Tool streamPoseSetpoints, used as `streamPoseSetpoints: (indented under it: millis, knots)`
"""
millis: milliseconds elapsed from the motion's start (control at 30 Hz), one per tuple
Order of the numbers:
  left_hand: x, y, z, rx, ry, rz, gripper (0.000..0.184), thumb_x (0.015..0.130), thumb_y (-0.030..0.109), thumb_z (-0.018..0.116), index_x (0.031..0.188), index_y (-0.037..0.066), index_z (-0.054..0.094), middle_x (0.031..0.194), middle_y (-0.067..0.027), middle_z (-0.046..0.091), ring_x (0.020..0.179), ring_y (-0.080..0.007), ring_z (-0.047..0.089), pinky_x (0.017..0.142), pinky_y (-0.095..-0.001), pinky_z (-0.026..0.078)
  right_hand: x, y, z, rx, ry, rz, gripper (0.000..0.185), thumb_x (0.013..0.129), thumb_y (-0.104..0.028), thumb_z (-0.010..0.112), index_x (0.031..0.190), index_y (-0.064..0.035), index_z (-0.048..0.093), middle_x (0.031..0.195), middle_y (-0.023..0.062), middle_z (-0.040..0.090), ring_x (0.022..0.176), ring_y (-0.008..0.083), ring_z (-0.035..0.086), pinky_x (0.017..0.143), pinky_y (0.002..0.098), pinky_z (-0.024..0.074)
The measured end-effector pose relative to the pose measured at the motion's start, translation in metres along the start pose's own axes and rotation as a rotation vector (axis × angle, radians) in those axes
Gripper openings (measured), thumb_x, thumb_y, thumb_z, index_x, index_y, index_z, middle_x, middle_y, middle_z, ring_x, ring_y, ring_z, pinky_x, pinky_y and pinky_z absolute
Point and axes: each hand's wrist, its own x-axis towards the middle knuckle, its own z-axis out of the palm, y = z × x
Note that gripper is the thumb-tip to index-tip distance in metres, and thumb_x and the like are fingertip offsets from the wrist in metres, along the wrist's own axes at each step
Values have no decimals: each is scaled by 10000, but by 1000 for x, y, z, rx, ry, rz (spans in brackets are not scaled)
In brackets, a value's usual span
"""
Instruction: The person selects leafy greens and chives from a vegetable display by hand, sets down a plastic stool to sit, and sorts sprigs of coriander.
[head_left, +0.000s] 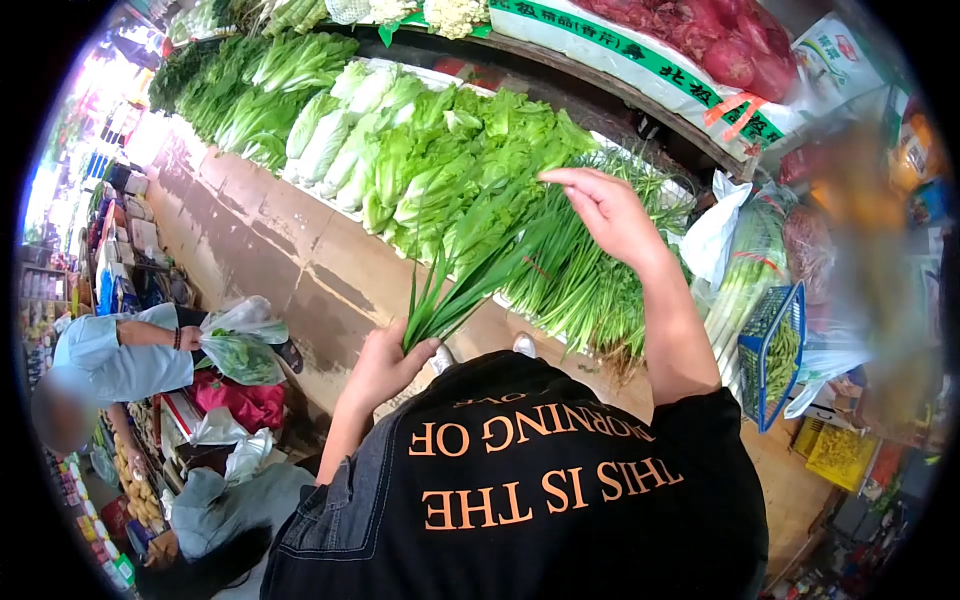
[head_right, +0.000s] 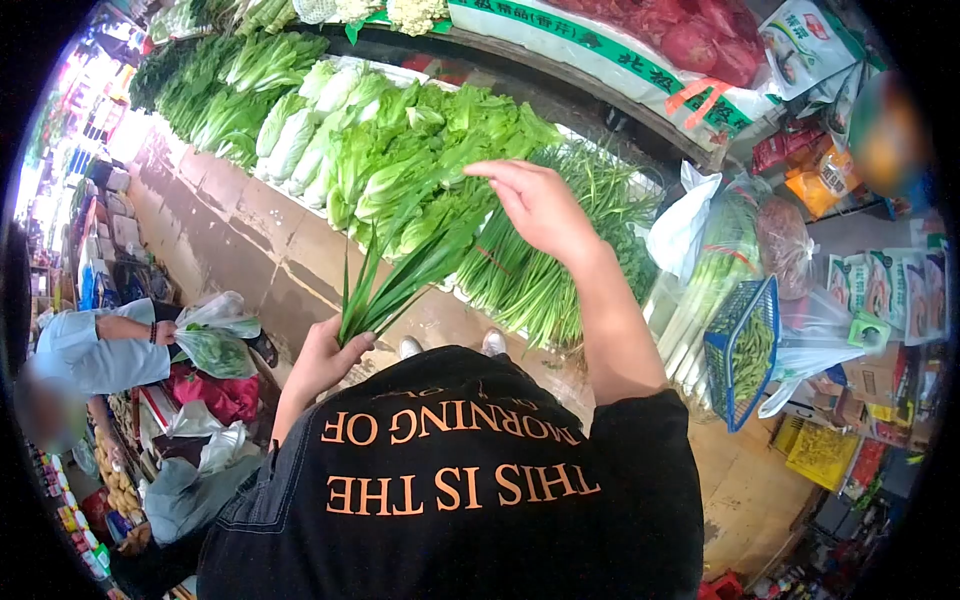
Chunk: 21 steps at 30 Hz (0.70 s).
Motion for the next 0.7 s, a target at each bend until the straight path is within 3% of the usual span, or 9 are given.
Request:
streamPoseSetpoints:
  millis: [100, 200, 300, 500, 600, 700]
  knots:
    - [-2, 3, 1, -14, 23, 26, 206, 836, 168, 593, 875, -31, 563, 672, -82, 621, 545, -131, 562, 525, -268, 451, 6, -3, -5, -111, -167, 57, 225, 845, -46, 492, 1052, -67, 578, 956, 146, 605, 854, 334, 581, 732, 367, 473]
    - [-3, -10, 7, -27, 97, 47, 295, 777, 232, 650, 772, -28, 511, 540, -194, 487, 473, -313, 492, 474, -374, 392, 6, 0, -3, -142, -144, -12, 191, 843, -57, 505, 1018, -67, 582, 904, 159, 606, 818, 331, 584, 706, 370, 474]
    - [-6, -6, 6, -80, 85, -7, 299, 777, 228, 650, 750, -27, 497, 540, -192, 485, 478, -312, 493, 477, -377, 390, 6, -5, -4, -107, -157, 94, 144, 838, -79, 523, 965, -49, 586, 840, 166, 608, 783, 326, 594, 679, 368, 472]
    - [-8, -2, 7, -127, 94, 17, 266, 781, 216, 642, 860, -22, 551, 542, -190, 494, 465, -317, 483, 475, -375, 387, -2, 8, -5, 54, -236, 272, 129, 847, -84, 531, 940, -25, 597, 745, 65, 621, 639, 126, 577, 582, 263, 454]
    - [-6, -5, 8, -118, 87, 42, 256, 788, 203, 635, 909, -12, 566, 538, -166, 518, 443, -269, 494, 465, -351, 390, -8, 18, -8, 271, -297, 434, 150, 852, -100, 529, 955, -23, 606, 721, 38, 617, 579, 95, 539, 525, 240, 433]
    - [-8, 11, 2, -132, -9, -105, 196, 835, 139, 588, 944, -20, 555, 669, -49, 601, 558, -87, 526, 517, -238, 438, -15, 28, -5, 568, -271, 535, 165, 857, -103, 529, 966, -8, 607, 718, 33, 612, 538, 63, 493, 485, 208, 407]
